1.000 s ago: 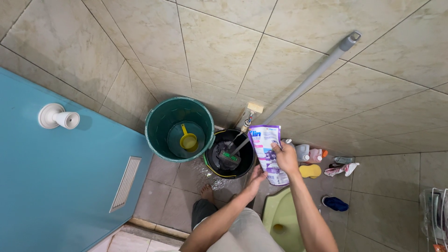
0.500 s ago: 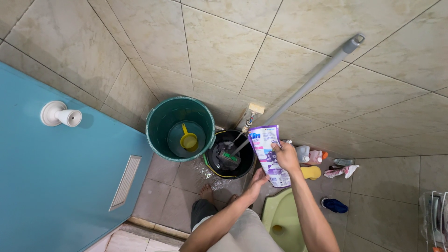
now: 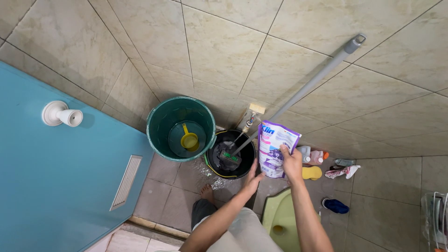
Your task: Prepare a mop and bucket then mop the floor.
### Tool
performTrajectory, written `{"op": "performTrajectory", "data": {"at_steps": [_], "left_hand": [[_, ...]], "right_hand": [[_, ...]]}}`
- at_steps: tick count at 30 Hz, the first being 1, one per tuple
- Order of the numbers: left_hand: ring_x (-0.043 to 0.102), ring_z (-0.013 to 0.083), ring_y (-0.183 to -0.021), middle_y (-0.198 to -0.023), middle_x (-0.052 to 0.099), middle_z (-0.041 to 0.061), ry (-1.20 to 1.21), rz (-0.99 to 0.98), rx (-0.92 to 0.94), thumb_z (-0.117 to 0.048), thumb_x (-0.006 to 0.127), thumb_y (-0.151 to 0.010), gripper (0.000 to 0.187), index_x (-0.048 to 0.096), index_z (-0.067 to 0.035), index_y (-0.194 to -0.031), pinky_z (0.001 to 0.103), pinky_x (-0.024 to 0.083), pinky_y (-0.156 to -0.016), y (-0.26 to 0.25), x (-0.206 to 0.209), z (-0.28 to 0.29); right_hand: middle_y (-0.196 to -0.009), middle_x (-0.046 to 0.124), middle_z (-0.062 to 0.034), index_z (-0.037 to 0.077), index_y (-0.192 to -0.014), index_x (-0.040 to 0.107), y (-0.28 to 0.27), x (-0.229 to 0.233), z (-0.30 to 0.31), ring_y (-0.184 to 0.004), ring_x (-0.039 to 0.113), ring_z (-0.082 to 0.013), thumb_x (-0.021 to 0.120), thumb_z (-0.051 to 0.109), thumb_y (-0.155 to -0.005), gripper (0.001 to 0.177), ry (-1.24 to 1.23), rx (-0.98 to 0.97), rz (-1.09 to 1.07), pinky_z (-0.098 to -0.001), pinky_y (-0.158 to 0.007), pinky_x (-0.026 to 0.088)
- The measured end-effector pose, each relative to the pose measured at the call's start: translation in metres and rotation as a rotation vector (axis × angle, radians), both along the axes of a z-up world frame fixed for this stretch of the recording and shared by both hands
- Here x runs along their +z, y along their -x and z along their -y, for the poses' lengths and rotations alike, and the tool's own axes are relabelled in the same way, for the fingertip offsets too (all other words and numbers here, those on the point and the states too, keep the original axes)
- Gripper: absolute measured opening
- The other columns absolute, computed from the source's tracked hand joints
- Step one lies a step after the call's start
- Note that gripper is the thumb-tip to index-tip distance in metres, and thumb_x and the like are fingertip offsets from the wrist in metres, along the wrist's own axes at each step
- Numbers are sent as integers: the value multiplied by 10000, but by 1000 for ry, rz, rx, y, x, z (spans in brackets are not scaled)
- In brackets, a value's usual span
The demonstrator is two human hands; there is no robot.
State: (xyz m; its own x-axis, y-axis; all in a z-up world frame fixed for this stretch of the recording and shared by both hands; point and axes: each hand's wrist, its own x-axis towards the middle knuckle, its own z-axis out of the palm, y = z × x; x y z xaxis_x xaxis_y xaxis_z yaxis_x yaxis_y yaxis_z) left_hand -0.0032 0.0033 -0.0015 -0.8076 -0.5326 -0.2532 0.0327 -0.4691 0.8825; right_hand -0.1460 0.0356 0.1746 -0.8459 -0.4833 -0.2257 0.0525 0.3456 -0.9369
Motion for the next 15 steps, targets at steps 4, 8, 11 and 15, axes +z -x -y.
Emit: {"op": "performTrajectory", "data": {"at_steps": [4, 8, 11, 15], "left_hand": [[344, 291, -1522, -1629, 365, 209, 166, 84, -26, -150, 686, -908, 821, 265, -18, -1600, 375, 252, -1235, -4, 13, 11], [319, 288, -1537, -1642, 345, 204, 126, 40, -28, -85, 666, -905, 817, 252, -18, -1605, 379, 236, -1239, -1, 4, 10], [316, 285, -1543, -1649, 345, 208, -32, -105, -20, -39, 627, -907, 824, 217, -34, -1622, 381, 233, -1242, 2, -7, 7], [430, 288, -1423, -1542, 423, 171, 97, 58, 6, -21, 646, -891, 782, 283, -88, -1580, 392, 332, -1179, -5, 15, 8]], "right_hand": [[-1036, 748, -57, -58, -1156, 709, -3, -7, -5, -892, 628, -100, 633, 236, -1029, 329, 65, -74, 11, -282, -813, 517], [-1061, 744, -48, -57, -1172, 697, -4, -15, -12, -916, 637, -95, 637, 225, -1023, 324, 163, -69, -14, -275, -827, 520], [-1061, 747, -49, -58, -1167, 705, -4, -19, -16, -916, 639, -96, 640, 218, -1023, 318, 173, -63, 3, -272, -829, 523], [-1055, 746, -51, -56, -1165, 709, -7, -21, -21, -925, 636, -94, 641, 220, -1025, 317, 132, -70, -24, -273, -836, 521]]}}
